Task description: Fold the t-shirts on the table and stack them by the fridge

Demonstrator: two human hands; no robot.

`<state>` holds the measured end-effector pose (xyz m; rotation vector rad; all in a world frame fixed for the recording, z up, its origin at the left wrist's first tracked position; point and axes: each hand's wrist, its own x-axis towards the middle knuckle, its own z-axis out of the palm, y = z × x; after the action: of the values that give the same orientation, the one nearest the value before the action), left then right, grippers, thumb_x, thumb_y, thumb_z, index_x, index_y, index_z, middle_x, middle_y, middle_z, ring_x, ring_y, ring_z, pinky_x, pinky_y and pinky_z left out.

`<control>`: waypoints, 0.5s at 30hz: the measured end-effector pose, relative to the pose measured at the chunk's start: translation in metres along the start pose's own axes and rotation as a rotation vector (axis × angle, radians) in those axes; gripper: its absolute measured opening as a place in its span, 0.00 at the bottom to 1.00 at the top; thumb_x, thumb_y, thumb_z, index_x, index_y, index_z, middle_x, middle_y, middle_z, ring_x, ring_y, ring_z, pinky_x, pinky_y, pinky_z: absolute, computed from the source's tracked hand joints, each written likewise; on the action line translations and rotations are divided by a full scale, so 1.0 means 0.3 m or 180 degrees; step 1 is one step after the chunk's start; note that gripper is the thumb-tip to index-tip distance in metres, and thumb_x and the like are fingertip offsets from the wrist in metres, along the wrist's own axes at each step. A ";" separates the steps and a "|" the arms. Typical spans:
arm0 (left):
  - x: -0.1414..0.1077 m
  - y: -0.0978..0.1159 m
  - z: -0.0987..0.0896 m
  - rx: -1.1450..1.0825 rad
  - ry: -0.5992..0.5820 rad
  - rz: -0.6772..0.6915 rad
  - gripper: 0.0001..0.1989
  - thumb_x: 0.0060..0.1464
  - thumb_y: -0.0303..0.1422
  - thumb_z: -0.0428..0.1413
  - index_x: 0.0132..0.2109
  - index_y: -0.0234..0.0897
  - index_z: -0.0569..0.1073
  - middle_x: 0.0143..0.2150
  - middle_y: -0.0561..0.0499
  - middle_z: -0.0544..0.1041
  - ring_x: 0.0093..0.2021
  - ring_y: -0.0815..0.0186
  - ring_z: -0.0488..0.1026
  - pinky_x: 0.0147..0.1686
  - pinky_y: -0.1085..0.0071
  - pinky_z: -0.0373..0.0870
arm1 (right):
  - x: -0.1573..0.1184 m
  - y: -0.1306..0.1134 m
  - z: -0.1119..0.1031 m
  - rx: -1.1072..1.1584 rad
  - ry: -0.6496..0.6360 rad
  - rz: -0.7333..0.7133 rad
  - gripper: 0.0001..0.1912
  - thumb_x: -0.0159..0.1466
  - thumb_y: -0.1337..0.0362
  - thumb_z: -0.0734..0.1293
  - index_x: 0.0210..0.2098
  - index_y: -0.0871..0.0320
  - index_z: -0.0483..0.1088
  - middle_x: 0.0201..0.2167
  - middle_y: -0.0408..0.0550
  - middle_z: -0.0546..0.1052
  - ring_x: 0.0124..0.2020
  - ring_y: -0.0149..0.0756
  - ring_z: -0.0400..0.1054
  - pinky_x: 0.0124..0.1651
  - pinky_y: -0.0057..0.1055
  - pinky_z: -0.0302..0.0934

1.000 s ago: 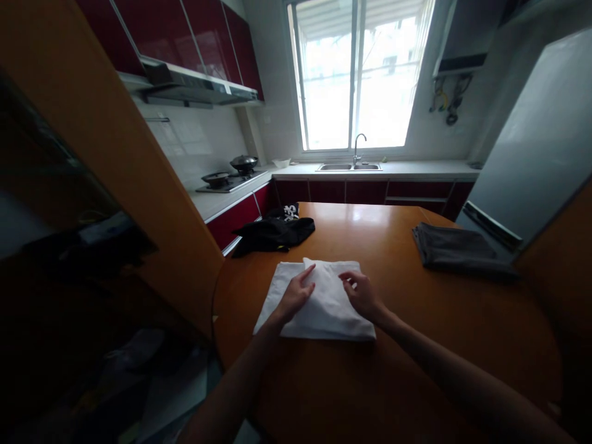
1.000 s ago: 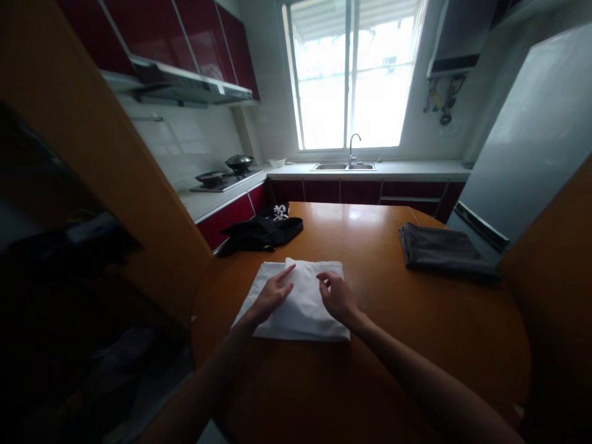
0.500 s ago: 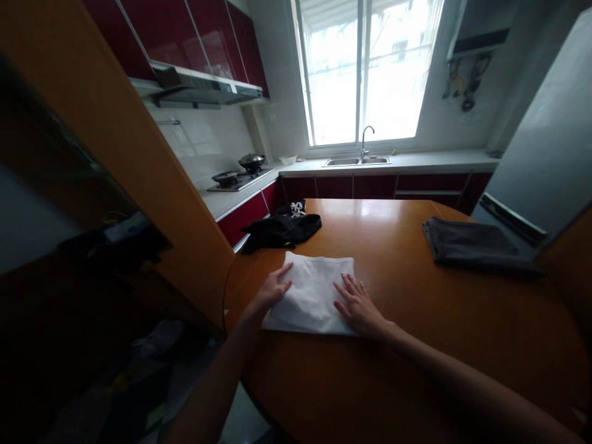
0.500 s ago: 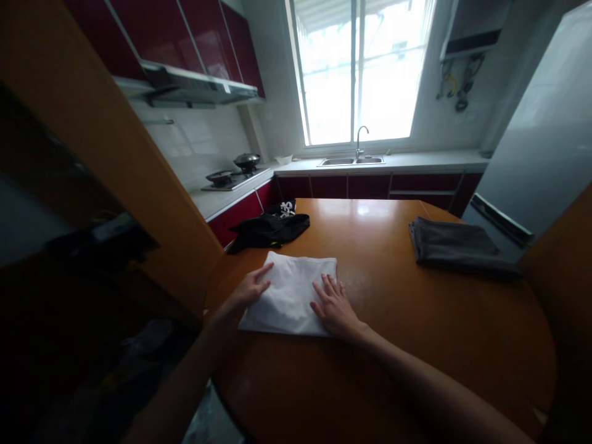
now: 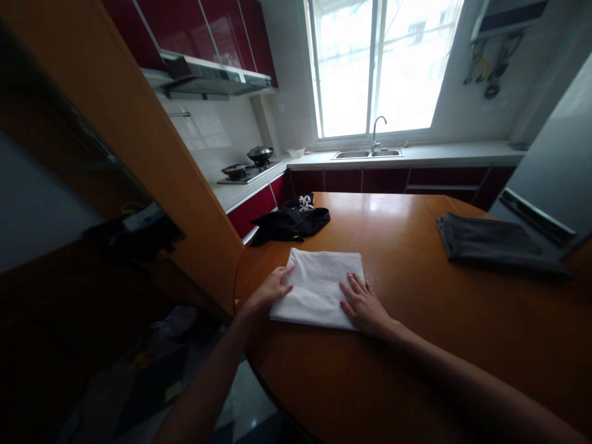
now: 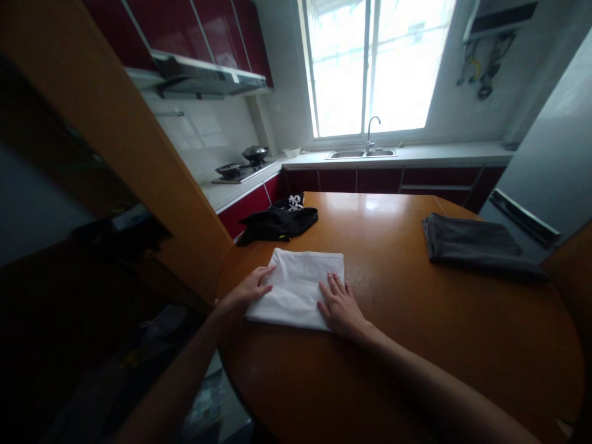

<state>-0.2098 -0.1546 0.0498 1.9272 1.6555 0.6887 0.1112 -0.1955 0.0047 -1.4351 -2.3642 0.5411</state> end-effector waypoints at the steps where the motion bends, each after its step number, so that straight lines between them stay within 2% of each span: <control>1: -0.004 -0.010 0.002 0.0136 0.0034 -0.0021 0.32 0.46 0.35 0.62 0.60 0.31 0.74 0.57 0.38 0.74 0.57 0.52 0.72 0.61 0.62 0.65 | -0.001 0.004 0.001 0.0033 0.0111 0.0039 0.31 0.70 0.56 0.58 0.68 0.62 0.59 0.74 0.61 0.46 0.75 0.51 0.36 0.72 0.52 0.35; 3: -0.009 -0.033 0.007 0.0289 0.0262 -0.0175 0.30 0.49 0.36 0.61 0.59 0.32 0.74 0.55 0.38 0.74 0.55 0.53 0.73 0.58 0.63 0.67 | 0.002 0.020 -0.006 0.0160 0.0480 0.0214 0.30 0.68 0.58 0.59 0.66 0.63 0.62 0.72 0.63 0.53 0.73 0.52 0.45 0.71 0.49 0.42; 5: -0.004 -0.051 0.010 0.0243 0.0457 -0.0509 0.29 0.52 0.40 0.60 0.59 0.30 0.73 0.52 0.38 0.76 0.51 0.53 0.75 0.52 0.64 0.70 | 0.017 0.046 -0.026 0.0416 0.0839 0.0519 0.28 0.65 0.60 0.62 0.63 0.63 0.65 0.65 0.64 0.64 0.66 0.53 0.57 0.66 0.47 0.53; 6: 0.004 -0.056 0.010 0.0140 0.0480 -0.0729 0.30 0.52 0.42 0.60 0.58 0.28 0.73 0.49 0.37 0.77 0.48 0.53 0.76 0.48 0.64 0.71 | 0.033 0.061 -0.042 0.0612 0.0915 0.0702 0.26 0.63 0.61 0.64 0.59 0.62 0.68 0.60 0.64 0.70 0.61 0.53 0.64 0.62 0.44 0.58; 8: 0.030 -0.055 0.005 -0.0242 0.0338 -0.1083 0.30 0.48 0.44 0.63 0.54 0.27 0.75 0.45 0.38 0.79 0.42 0.54 0.78 0.39 0.66 0.73 | 0.079 0.089 -0.078 0.1129 0.0815 0.1152 0.18 0.59 0.62 0.68 0.48 0.62 0.73 0.44 0.59 0.78 0.47 0.48 0.72 0.49 0.37 0.66; 10: 0.068 -0.039 -0.005 -0.0645 0.0068 -0.1230 0.30 0.42 0.46 0.66 0.47 0.28 0.77 0.42 0.38 0.81 0.38 0.54 0.78 0.32 0.69 0.71 | 0.140 0.108 -0.111 0.1588 0.0603 0.1567 0.10 0.58 0.62 0.70 0.36 0.61 0.73 0.28 0.50 0.76 0.34 0.42 0.72 0.35 0.30 0.64; 11: 0.088 -0.028 -0.011 -0.0770 -0.0031 -0.1274 0.29 0.39 0.47 0.68 0.43 0.28 0.78 0.40 0.39 0.81 0.37 0.54 0.78 0.29 0.70 0.70 | 0.171 0.112 -0.124 0.1745 0.0538 0.1712 0.09 0.58 0.61 0.71 0.32 0.61 0.71 0.23 0.47 0.73 0.30 0.39 0.70 0.31 0.28 0.61; 13: 0.126 -0.002 -0.022 -0.0866 -0.0206 -0.1370 0.28 0.33 0.48 0.70 0.34 0.28 0.78 0.34 0.39 0.81 0.33 0.53 0.78 0.26 0.70 0.69 | 0.224 0.111 -0.139 0.1932 0.0540 0.1842 0.11 0.58 0.59 0.71 0.27 0.60 0.69 0.19 0.43 0.69 0.25 0.35 0.67 0.26 0.27 0.57; 15: 0.156 0.023 -0.027 -0.0945 -0.0304 -0.1475 0.27 0.28 0.48 0.72 0.29 0.29 0.77 0.29 0.40 0.80 0.30 0.52 0.78 0.25 0.68 0.70 | 0.258 0.104 -0.143 0.2091 0.0623 0.1814 0.10 0.58 0.62 0.70 0.25 0.59 0.69 0.20 0.43 0.70 0.24 0.33 0.66 0.25 0.26 0.56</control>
<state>-0.2040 -0.1088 0.0628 1.2881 1.7398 0.6020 0.1207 -0.1065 0.0334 -1.6953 -1.3937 1.1263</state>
